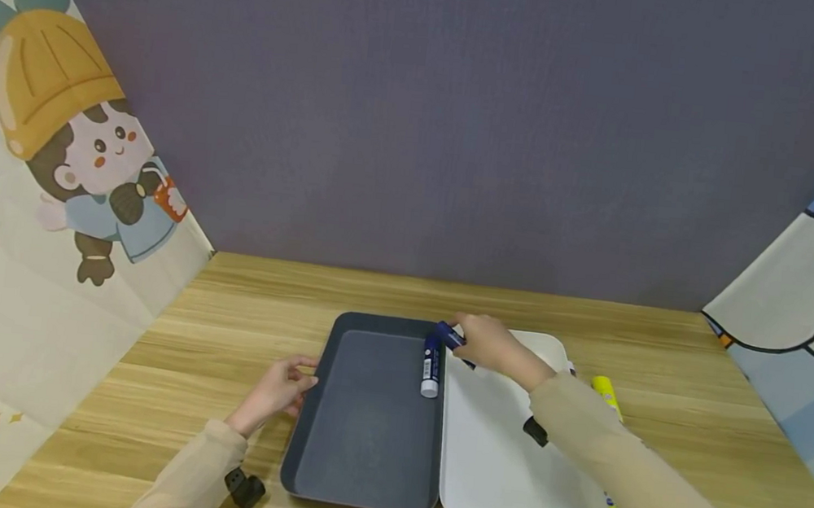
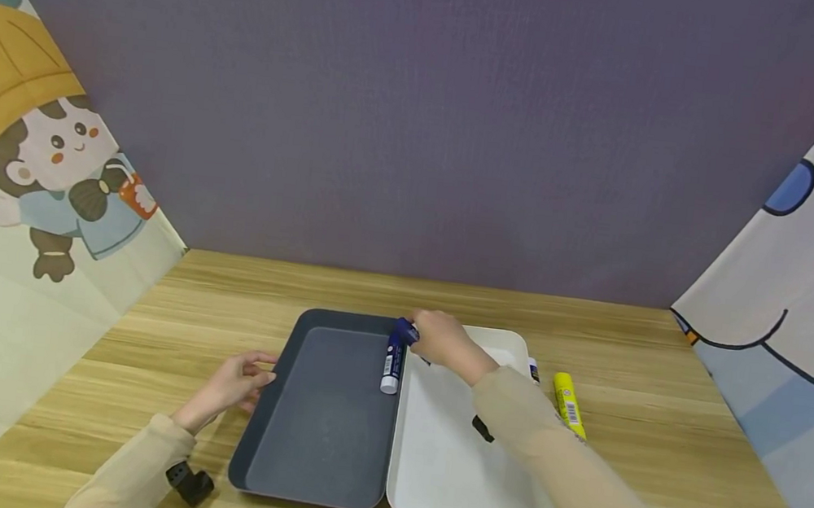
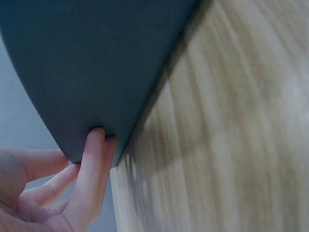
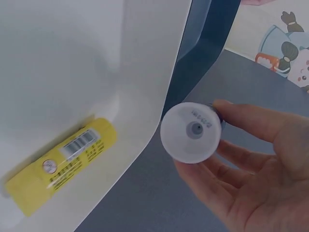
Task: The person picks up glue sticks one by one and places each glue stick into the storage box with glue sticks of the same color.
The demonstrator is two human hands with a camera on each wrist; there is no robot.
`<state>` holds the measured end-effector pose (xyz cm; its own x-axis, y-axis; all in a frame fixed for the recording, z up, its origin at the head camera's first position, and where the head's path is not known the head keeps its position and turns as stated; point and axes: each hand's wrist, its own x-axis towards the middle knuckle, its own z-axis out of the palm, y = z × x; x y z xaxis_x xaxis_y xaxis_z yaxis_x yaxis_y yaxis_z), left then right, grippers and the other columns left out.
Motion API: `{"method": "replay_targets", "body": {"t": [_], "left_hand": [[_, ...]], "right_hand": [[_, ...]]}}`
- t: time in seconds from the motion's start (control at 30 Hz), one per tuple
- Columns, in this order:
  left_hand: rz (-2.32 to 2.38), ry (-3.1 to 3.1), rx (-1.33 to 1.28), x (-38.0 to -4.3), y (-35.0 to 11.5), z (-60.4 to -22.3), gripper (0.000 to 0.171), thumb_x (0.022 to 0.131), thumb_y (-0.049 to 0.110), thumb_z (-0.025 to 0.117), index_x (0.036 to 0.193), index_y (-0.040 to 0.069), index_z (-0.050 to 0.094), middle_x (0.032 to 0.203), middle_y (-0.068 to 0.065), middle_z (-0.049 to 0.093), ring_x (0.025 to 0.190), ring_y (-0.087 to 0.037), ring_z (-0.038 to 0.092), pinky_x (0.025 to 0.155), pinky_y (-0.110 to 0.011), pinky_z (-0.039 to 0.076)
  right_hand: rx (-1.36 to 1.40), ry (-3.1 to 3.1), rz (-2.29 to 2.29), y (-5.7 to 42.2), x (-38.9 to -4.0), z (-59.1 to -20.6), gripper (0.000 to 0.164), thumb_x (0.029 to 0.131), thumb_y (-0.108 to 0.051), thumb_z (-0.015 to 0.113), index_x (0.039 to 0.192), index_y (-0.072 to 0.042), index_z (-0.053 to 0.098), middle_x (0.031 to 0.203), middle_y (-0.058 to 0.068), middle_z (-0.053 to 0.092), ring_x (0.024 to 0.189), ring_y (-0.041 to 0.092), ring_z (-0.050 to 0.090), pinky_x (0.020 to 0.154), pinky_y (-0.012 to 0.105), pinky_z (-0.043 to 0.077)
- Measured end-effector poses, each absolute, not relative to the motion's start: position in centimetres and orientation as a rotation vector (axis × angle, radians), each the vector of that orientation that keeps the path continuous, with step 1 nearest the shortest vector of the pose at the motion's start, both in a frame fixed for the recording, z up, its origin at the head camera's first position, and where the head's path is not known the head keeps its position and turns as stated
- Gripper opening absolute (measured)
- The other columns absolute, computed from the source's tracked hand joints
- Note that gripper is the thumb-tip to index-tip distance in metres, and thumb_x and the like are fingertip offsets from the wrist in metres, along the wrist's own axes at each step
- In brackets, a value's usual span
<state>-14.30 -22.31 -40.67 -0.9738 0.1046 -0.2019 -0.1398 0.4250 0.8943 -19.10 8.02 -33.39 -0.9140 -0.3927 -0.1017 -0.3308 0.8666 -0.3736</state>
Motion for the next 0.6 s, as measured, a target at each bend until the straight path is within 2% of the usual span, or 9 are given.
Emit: {"method": "replay_targets", "body": {"t": [0.3,0.43,0.6], "left_hand": [[1.569,2.455,-0.021,-14.4,-22.4,-40.7,0.033,0.088,0.001,0.050,0.120,-0.004,0.049,0.074,-0.014,0.053,0.049,-0.015,0.047,0.045,-0.032,0.047],[1.571,2.455,-0.033,-14.4,-22.3,-40.7,0.033,0.087,0.001,0.051,0.120,-0.004,0.050,0.074,-0.014,0.053,0.049,-0.015,0.047,0.045,-0.032,0.047],[1.575,2.462,-0.021,-14.3,-22.3,-40.6,0.032,0.087,0.001,0.050,0.119,-0.005,0.049,0.076,-0.015,0.054,0.049,-0.015,0.049,0.045,-0.033,0.048]], "right_hand": [[-0.634,2.872,-0.476,6.1,-19.0,-33.4,0.041,0.078,-0.008,0.065,0.115,0.006,0.053,0.104,0.018,0.060,0.078,0.020,0.056,0.068,0.032,0.048],[-0.651,2.852,-0.468,5.2,-18.9,-33.6,0.041,0.078,-0.008,0.065,0.114,0.007,0.053,0.105,0.019,0.059,0.083,0.022,0.057,0.069,0.033,0.048],[-0.682,2.831,-0.458,4.0,-18.9,-34.1,0.039,0.077,-0.007,0.066,0.112,0.006,0.055,0.103,0.017,0.060,0.082,0.021,0.058,0.066,0.031,0.049]]}}
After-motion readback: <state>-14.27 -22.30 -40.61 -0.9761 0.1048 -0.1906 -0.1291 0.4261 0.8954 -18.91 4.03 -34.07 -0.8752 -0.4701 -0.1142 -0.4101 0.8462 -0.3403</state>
